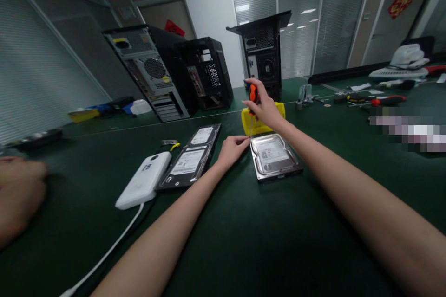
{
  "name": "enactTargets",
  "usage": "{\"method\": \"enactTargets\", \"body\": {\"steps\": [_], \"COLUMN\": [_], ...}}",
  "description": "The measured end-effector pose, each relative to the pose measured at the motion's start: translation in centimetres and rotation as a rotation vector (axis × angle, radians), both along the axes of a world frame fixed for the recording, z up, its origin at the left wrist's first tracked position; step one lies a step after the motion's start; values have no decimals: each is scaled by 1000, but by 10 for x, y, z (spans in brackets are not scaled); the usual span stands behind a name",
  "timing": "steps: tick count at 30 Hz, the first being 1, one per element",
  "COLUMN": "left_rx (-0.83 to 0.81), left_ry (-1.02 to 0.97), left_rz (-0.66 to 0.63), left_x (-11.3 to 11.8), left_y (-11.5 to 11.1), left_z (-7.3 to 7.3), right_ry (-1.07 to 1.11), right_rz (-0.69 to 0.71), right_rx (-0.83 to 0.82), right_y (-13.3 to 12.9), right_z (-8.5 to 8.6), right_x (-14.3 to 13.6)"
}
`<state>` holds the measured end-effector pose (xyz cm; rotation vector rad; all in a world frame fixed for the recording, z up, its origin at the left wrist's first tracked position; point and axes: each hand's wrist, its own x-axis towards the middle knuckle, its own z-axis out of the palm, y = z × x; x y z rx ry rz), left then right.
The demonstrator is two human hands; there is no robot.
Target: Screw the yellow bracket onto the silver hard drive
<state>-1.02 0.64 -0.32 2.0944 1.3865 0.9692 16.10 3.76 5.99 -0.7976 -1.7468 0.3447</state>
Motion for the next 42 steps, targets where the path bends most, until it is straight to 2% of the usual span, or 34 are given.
{"method": "enactTargets", "body": {"steps": [6, 11, 19, 24, 33, 37, 42], "left_rx": [-12, -16, -1, -19, -12, -6, -17], "left_ry": [-17, -21, -25, -42, -37, -29, -38], "left_rz": [4, 17, -4, 12, 22, 13, 11], "left_x": [1, 1, -1, 0, 0, 0, 0], "left_y": [-1, -1, 4, 3, 4, 4, 4], "left_z": [1, 1, -3, -2, -3, -3, -3], "right_ry": [74, 76, 63, 73, 107, 103, 96], "right_rz": [93, 148, 96, 71, 131, 103, 70], "right_rx": [39, -2, 62, 23, 3, -33, 16], "right_y": [-3, -1, 1, -1, -7, -4, 1], "right_z": [6, 9, 7, 8, 13, 13, 12], "right_x": [-2, -4, -4, -6, -8, -8, -8]}}
